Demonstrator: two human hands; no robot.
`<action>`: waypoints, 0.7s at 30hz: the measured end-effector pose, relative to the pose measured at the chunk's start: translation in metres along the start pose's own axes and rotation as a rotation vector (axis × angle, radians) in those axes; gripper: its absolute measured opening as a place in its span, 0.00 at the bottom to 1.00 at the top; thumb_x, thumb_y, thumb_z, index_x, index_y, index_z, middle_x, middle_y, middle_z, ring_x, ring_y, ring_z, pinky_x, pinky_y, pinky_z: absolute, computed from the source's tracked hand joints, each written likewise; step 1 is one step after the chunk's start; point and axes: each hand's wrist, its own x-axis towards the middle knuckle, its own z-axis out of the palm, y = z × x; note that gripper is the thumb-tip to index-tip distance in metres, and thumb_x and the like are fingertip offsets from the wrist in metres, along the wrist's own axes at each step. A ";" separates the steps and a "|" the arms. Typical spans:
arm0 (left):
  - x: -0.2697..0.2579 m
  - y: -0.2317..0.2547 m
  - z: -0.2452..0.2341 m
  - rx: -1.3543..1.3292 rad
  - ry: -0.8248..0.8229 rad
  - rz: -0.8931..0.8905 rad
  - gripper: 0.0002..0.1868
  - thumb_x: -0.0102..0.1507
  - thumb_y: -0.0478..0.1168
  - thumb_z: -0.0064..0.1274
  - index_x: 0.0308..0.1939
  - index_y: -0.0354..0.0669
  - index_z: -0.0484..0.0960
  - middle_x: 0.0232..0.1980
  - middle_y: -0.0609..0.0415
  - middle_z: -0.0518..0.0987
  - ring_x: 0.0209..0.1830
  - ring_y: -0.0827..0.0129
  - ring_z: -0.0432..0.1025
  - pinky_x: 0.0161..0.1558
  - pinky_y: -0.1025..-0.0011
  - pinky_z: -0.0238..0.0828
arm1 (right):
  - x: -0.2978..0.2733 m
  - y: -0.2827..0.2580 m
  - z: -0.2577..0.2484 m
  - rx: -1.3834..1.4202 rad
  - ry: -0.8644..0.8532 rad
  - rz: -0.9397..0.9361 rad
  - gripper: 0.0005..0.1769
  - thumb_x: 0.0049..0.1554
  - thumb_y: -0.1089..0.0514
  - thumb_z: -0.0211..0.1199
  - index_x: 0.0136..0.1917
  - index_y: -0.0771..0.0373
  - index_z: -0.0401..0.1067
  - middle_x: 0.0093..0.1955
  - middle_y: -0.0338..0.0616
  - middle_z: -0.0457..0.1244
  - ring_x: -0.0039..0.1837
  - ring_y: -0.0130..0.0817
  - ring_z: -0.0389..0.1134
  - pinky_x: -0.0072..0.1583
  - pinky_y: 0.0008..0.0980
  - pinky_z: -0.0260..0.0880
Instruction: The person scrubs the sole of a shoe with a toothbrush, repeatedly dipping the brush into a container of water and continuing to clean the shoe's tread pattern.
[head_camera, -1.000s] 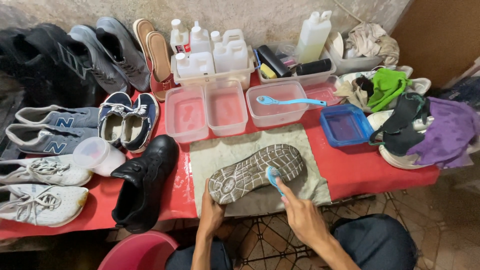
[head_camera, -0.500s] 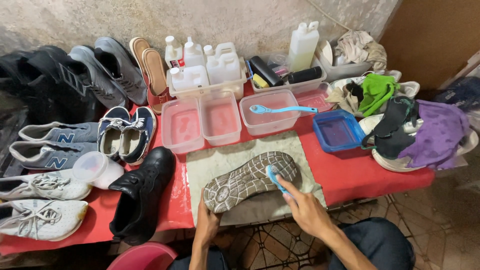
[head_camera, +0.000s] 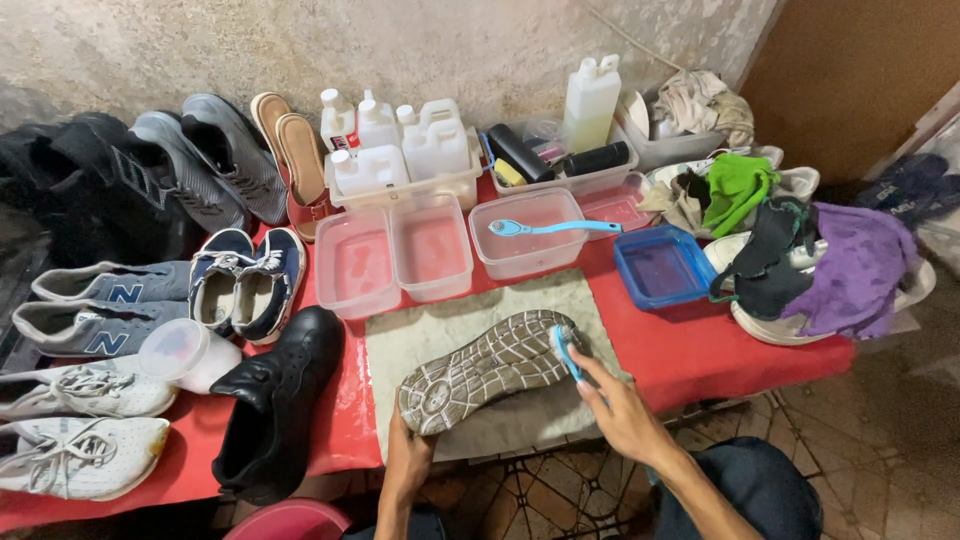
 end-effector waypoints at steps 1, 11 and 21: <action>0.002 0.000 -0.001 -0.001 0.000 0.003 0.36 0.55 0.32 0.55 0.69 0.40 0.67 0.65 0.44 0.80 0.66 0.59 0.73 0.67 0.64 0.67 | 0.004 0.013 -0.008 -0.001 0.001 -0.002 0.32 0.65 0.51 0.46 0.81 0.42 0.52 0.83 0.40 0.51 0.72 0.49 0.66 0.67 0.45 0.69; 0.006 -0.001 -0.001 0.012 0.038 0.062 0.38 0.50 0.36 0.65 0.65 0.40 0.73 0.64 0.46 0.81 0.64 0.61 0.74 0.65 0.66 0.68 | -0.016 0.029 -0.020 0.000 0.168 0.194 0.33 0.64 0.54 0.50 0.81 0.38 0.53 0.39 0.46 0.70 0.28 0.31 0.63 0.32 0.30 0.63; -0.023 0.014 -0.012 0.509 0.265 0.257 0.79 0.35 0.49 0.74 0.83 0.39 0.42 0.72 0.36 0.59 0.74 0.52 0.58 0.73 0.61 0.53 | -0.022 0.034 0.017 -0.277 0.344 -0.097 0.29 0.63 0.49 0.50 0.77 0.42 0.62 0.33 0.55 0.69 0.34 0.58 0.67 0.37 0.51 0.58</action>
